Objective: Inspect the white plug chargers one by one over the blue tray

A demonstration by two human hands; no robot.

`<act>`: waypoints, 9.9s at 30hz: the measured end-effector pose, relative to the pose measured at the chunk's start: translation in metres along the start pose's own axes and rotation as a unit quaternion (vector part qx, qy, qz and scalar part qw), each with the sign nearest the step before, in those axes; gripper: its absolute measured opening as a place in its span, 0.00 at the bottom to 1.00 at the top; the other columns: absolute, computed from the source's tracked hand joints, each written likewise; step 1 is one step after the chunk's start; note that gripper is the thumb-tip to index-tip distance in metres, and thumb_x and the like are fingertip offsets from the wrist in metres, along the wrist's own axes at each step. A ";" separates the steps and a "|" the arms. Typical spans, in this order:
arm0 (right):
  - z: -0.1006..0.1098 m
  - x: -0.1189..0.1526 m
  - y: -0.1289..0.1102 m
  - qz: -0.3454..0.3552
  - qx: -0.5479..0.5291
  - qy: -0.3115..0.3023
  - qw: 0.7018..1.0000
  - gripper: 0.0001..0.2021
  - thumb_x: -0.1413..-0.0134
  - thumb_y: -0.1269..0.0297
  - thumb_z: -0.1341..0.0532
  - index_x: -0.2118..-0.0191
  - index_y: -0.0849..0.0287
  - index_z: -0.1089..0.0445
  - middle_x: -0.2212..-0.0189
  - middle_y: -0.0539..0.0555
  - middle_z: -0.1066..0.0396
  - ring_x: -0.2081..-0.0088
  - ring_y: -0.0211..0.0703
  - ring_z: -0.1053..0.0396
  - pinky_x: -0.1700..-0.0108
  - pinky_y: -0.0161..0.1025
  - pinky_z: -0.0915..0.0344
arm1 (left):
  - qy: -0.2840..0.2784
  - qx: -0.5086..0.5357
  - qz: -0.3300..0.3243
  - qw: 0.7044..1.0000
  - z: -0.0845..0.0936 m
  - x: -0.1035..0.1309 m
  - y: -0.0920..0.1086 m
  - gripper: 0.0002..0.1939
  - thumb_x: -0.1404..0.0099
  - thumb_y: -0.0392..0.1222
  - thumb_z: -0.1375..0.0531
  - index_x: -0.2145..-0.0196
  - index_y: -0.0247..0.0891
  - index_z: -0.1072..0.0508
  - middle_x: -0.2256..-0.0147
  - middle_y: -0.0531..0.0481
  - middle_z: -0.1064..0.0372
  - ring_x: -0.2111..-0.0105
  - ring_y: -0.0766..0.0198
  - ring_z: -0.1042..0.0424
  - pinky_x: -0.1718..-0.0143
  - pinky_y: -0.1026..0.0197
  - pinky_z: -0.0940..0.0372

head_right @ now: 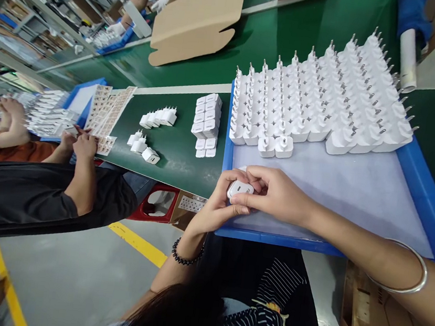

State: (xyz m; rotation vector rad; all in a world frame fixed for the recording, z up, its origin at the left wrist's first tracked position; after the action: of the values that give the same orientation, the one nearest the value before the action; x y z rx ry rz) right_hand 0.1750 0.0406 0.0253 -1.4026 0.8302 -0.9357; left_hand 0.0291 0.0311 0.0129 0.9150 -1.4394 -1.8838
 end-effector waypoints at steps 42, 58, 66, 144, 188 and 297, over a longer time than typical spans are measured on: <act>0.018 -0.009 0.009 -0.120 -0.248 -0.034 0.961 0.23 0.42 0.46 0.37 0.79 0.57 0.36 0.82 0.50 0.34 0.78 0.38 0.38 0.73 0.37 0.40 | 0.103 -0.067 -0.029 0.992 0.011 -0.001 -0.014 0.26 0.37 0.52 0.34 0.48 0.41 0.38 0.52 0.46 0.35 0.53 0.57 0.32 0.52 0.54 0.34; 0.064 -0.017 0.010 -0.059 -0.421 0.177 0.888 0.13 0.44 0.66 0.39 0.79 0.58 0.34 0.84 0.47 0.49 0.79 0.35 0.51 0.75 0.34 0.46 | 0.143 -0.447 0.075 0.880 0.039 -0.059 -0.009 0.20 0.39 0.38 0.32 0.52 0.39 0.34 0.59 0.45 0.27 0.59 0.54 0.29 0.59 0.54 0.34; 0.058 -0.017 0.002 -0.078 -0.441 0.185 0.875 0.16 0.42 0.71 0.44 0.81 0.60 0.34 0.86 0.48 0.48 0.80 0.35 0.51 0.77 0.33 0.47 | 0.122 -0.425 0.009 0.897 0.028 -0.065 -0.009 0.18 0.37 0.29 0.39 0.51 0.41 0.34 0.49 0.44 0.40 0.57 0.59 0.31 0.55 0.54 0.31; 0.011 -0.009 0.004 -0.074 -0.169 -0.044 0.982 0.19 0.49 0.49 0.30 0.73 0.58 0.33 0.82 0.45 0.36 0.78 0.33 0.42 0.74 0.35 0.47 | 0.048 0.062 0.118 0.990 0.013 0.019 -0.009 0.23 0.35 0.61 0.40 0.53 0.42 0.35 0.63 0.50 0.36 0.64 0.62 0.38 0.60 0.60 0.38; 0.000 -0.001 0.004 -0.020 -0.081 -0.111 0.990 0.20 0.46 0.53 0.31 0.77 0.58 0.38 0.81 0.43 0.47 0.77 0.33 0.51 0.74 0.36 0.56 | 0.027 0.050 0.071 0.996 0.011 0.021 -0.011 0.22 0.36 0.58 0.38 0.53 0.39 0.32 0.63 0.50 0.39 0.65 0.64 0.41 0.61 0.62 0.42; -0.023 0.005 0.013 -0.046 -0.186 -0.254 0.948 0.12 0.37 0.61 0.39 0.64 0.54 0.46 0.80 0.44 0.30 0.82 0.31 0.43 0.78 0.31 0.47 | 0.106 0.027 0.143 0.984 0.005 0.013 -0.005 0.28 0.25 0.56 0.55 0.72 0.35 0.28 0.75 0.52 0.34 0.74 0.66 0.39 0.67 0.62 0.41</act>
State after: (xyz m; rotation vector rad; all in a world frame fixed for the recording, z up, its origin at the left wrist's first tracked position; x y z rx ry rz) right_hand 0.1572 0.0254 0.0123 -1.9182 0.5652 -0.4535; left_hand 0.0168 0.0247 0.0063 0.8544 -1.4126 -1.4975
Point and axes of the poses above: each hand's wrist, its own x-axis away from the middle knuckle, its own z-axis out of the back of the hand, y = z × x, the point moved 4 cm from there along -x, towards the middle knuckle
